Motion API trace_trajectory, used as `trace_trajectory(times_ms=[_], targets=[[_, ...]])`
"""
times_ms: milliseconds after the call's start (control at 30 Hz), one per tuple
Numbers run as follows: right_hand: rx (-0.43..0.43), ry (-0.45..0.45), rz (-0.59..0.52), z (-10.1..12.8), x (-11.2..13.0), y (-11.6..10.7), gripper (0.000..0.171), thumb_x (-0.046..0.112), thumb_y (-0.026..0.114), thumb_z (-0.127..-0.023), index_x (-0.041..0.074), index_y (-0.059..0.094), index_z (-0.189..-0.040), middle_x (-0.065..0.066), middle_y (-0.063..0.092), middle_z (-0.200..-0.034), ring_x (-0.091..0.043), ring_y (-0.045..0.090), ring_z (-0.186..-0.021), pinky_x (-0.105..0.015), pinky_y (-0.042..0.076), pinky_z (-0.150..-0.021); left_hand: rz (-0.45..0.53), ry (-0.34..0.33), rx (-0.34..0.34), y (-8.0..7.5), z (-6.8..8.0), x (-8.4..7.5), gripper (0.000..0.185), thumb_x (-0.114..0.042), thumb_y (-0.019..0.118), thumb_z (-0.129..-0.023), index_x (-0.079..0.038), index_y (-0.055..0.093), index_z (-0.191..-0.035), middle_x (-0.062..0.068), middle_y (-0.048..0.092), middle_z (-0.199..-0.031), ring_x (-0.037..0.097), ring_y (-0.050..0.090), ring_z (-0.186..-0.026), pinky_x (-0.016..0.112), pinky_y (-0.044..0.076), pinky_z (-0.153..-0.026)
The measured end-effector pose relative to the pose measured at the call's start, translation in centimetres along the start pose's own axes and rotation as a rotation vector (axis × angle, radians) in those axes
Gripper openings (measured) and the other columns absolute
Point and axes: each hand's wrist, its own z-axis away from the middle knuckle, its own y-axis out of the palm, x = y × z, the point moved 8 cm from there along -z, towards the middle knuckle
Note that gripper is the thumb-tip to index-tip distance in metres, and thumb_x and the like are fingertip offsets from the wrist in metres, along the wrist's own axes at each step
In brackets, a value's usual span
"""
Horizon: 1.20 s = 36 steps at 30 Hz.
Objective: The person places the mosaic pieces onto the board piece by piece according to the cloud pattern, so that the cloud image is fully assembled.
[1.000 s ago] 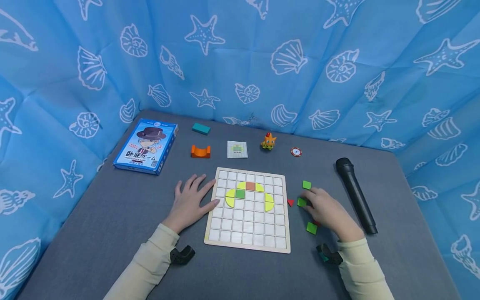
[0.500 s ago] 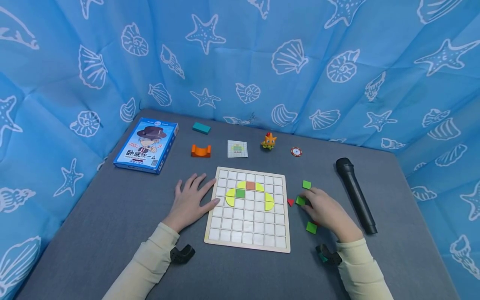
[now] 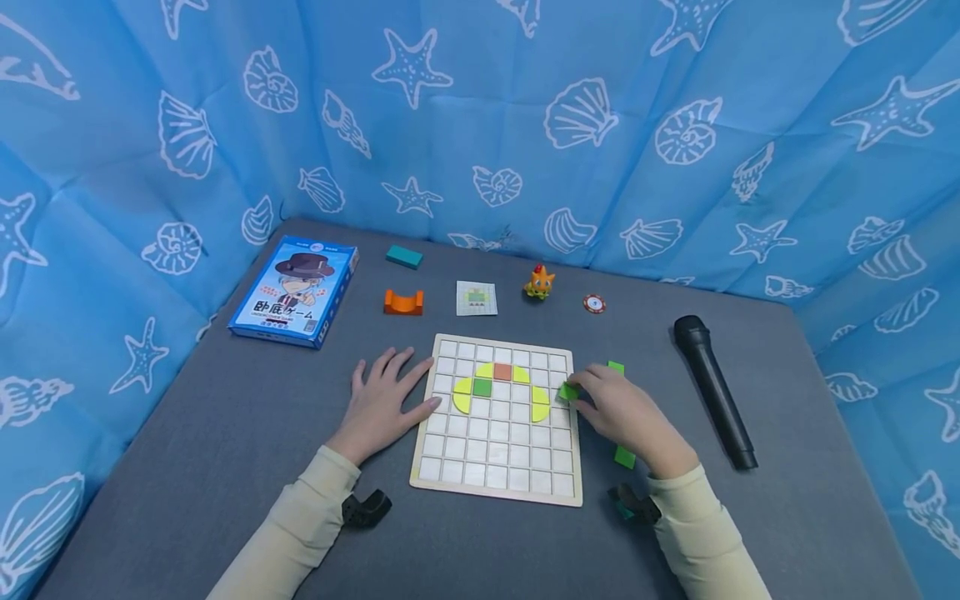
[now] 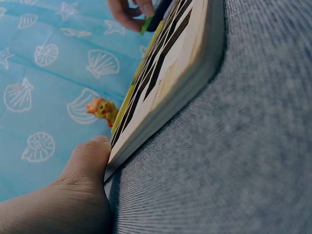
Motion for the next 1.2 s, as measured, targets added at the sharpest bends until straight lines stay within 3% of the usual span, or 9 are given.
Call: trace_trajectory(times_ms=[300, 633, 1200], targets=[[-0.026, -0.111, -0.001, -1.8, 3.4, 0.3, 0.033, 0.014, 0.076, -0.082, 0.008, 0.067, -0.113, -0.005, 0.065, -0.106, -0.018, 0.061, -0.098, -0.036, 0.054, -0.081, 0.007, 0.003, -0.007, 0.0, 0.1, 0.0, 0.069, -0.064, 0.048, -0.090, -0.031, 0.035, -0.149, 0.008, 0.031, -0.154, 0.036, 0.018, -0.143, 0.069, 0.007, -0.107], [-0.027, -0.182, -0.040, -2.9, 5.8, 1.4, 0.029, 0.014, 0.075, -0.083, 0.012, 0.068, -0.111, -0.001, 0.064, -0.105, -0.015, 0.061, -0.098, -0.033, 0.054, -0.082, 0.000, 0.002, -0.008, 0.1, 0.1, 0.0, 0.069, -0.064, 0.048, -0.090, -0.031, 0.036, -0.149, 0.009, 0.032, -0.154, 0.036, 0.019, -0.143, 0.069, 0.008, -0.107], [-0.043, -0.229, -0.002, -4.2, 7.2, 2.3, 0.024, 0.016, 0.077, -0.082, 0.012, 0.070, -0.105, 0.001, 0.066, -0.101, -0.012, 0.061, -0.094, -0.030, 0.053, -0.081, -0.001, 0.014, -0.027, 0.1, 0.1, 0.0, 0.069, -0.064, 0.048, -0.090, -0.031, 0.036, -0.148, 0.008, 0.033, -0.154, 0.035, 0.020, -0.143, 0.069, 0.008, -0.107]])
